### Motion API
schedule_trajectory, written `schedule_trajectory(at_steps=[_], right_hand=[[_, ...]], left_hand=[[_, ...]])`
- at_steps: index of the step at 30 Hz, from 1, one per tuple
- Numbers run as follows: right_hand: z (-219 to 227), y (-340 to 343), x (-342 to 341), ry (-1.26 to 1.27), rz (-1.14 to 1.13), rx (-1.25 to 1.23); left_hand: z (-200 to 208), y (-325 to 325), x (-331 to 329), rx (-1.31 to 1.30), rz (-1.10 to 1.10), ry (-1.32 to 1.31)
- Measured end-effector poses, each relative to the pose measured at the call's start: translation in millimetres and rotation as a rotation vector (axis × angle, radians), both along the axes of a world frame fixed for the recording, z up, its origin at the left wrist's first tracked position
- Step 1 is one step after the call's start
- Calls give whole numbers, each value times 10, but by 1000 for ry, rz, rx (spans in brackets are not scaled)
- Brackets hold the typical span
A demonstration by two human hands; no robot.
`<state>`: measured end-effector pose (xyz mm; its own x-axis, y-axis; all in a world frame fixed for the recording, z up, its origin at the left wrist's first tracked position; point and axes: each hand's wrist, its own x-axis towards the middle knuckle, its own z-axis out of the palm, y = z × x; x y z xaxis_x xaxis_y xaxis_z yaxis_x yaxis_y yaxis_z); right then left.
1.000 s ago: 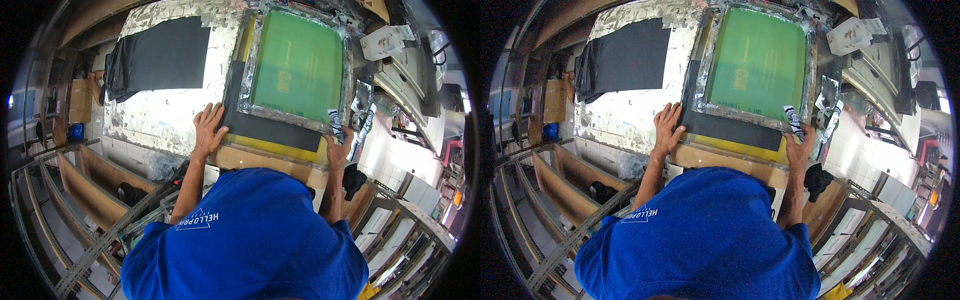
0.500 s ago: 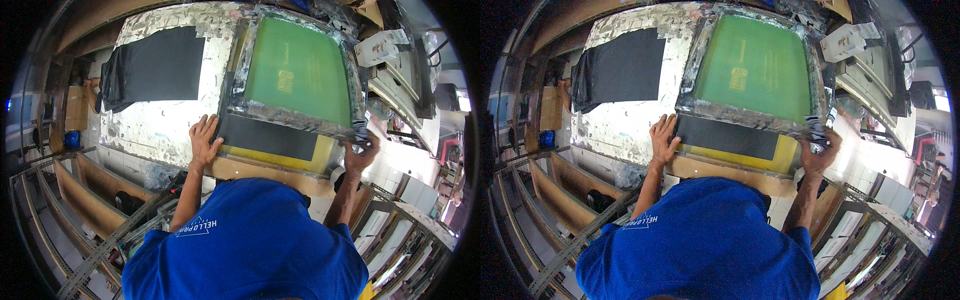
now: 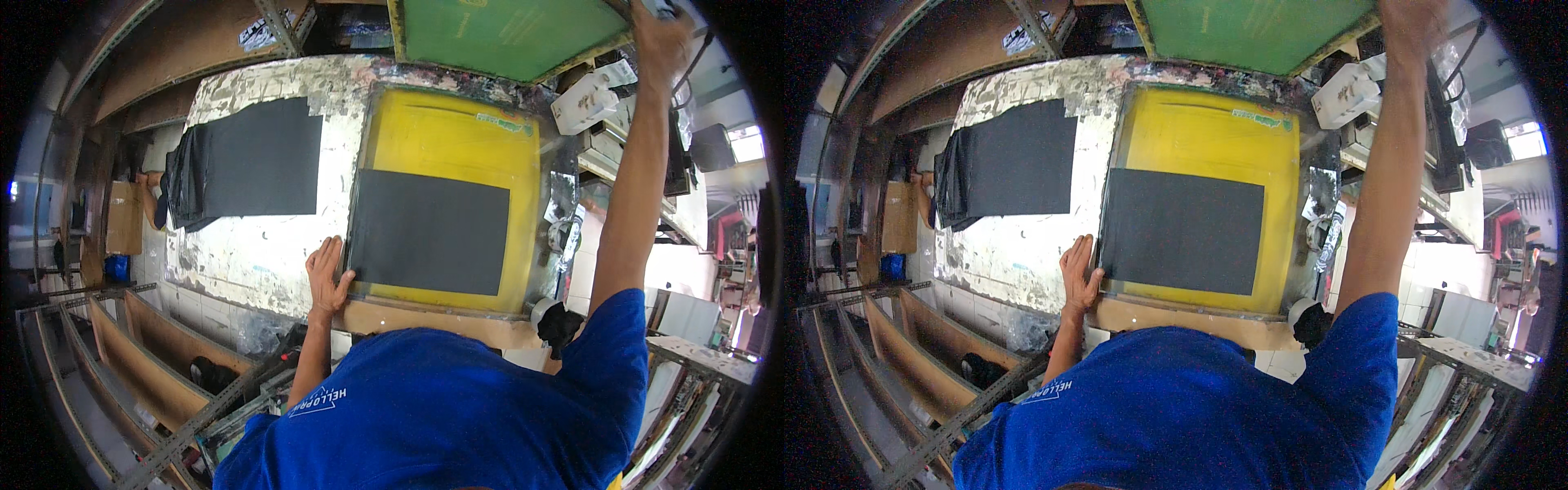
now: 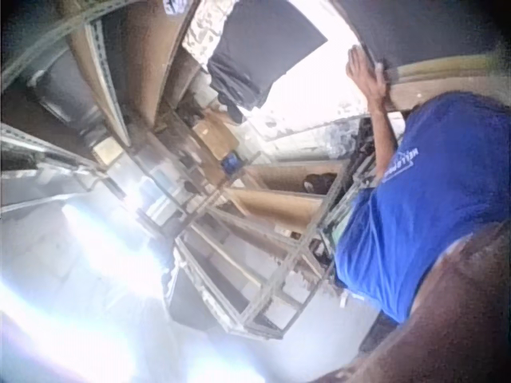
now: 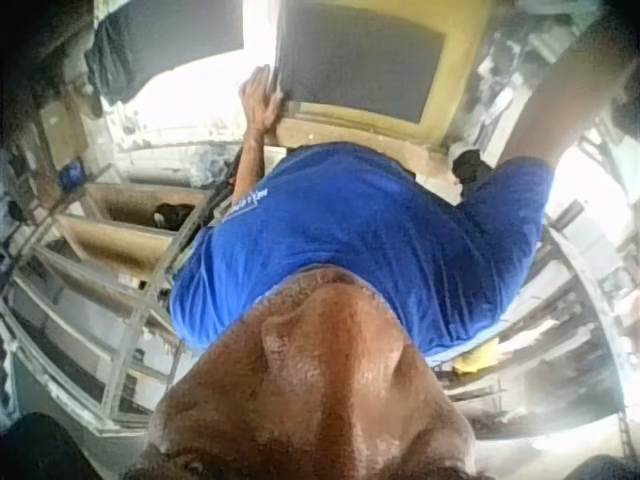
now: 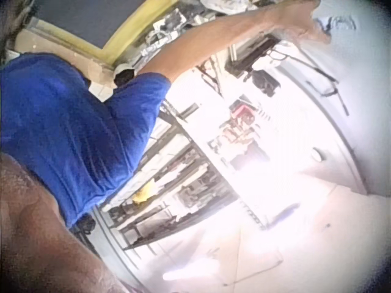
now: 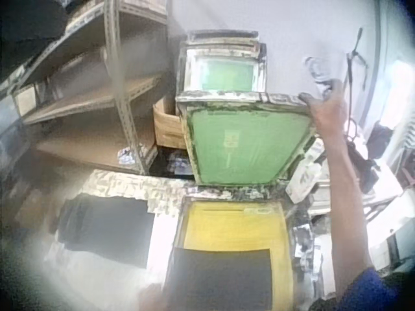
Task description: The person positions a black sheet on a workbench, lowers a screen printing frame over it, and applies a decorative strip to the surface.
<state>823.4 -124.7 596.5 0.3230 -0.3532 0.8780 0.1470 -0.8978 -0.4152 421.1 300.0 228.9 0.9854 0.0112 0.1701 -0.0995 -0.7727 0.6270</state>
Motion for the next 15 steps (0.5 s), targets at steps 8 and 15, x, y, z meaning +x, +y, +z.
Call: schedule_trajectory(at_steps=[8, 15], right_hand=[[69, -77, 1181, -58, 63, -145], [-31, 36, 1282, 126, 187, -45]], left_hand=[[-12, -7, -15, 8, 13, -5], [40, -12, -36, -6, 29, 17]])
